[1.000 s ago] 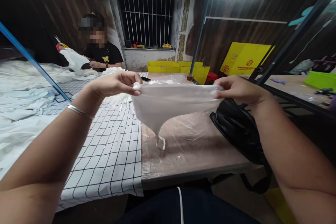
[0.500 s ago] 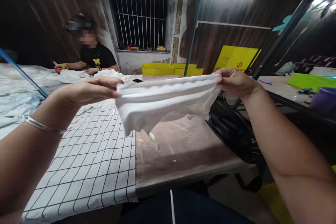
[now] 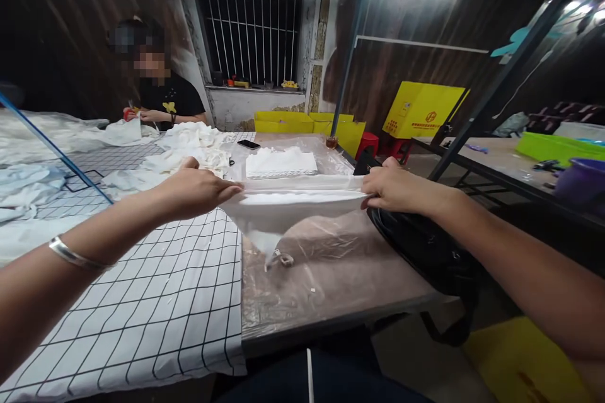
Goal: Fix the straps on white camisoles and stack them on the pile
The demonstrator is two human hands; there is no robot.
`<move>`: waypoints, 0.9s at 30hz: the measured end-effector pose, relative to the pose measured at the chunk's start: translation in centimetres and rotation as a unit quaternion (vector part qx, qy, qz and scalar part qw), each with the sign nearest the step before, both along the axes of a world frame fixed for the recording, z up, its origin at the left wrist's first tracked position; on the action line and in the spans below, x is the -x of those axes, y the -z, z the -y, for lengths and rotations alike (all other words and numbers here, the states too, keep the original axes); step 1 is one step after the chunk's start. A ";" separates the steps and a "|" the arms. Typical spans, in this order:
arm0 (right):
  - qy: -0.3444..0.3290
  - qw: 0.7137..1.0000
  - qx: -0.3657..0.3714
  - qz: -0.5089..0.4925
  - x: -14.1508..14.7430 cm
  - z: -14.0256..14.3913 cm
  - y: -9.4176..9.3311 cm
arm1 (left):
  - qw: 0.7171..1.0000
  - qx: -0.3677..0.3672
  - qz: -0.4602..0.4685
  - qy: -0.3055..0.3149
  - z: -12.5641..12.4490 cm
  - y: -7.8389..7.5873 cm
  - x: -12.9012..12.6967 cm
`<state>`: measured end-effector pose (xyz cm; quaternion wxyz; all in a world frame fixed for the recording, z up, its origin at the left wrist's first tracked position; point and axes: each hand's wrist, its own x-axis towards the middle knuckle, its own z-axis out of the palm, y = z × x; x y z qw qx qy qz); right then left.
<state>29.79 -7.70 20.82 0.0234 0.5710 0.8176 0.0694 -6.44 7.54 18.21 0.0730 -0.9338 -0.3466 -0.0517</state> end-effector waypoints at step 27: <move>0.099 0.953 0.108 -0.264 0.7 -0.7 15.1 | 0.957 0.276 -0.069 -0.054 5.6 13.2 -7.6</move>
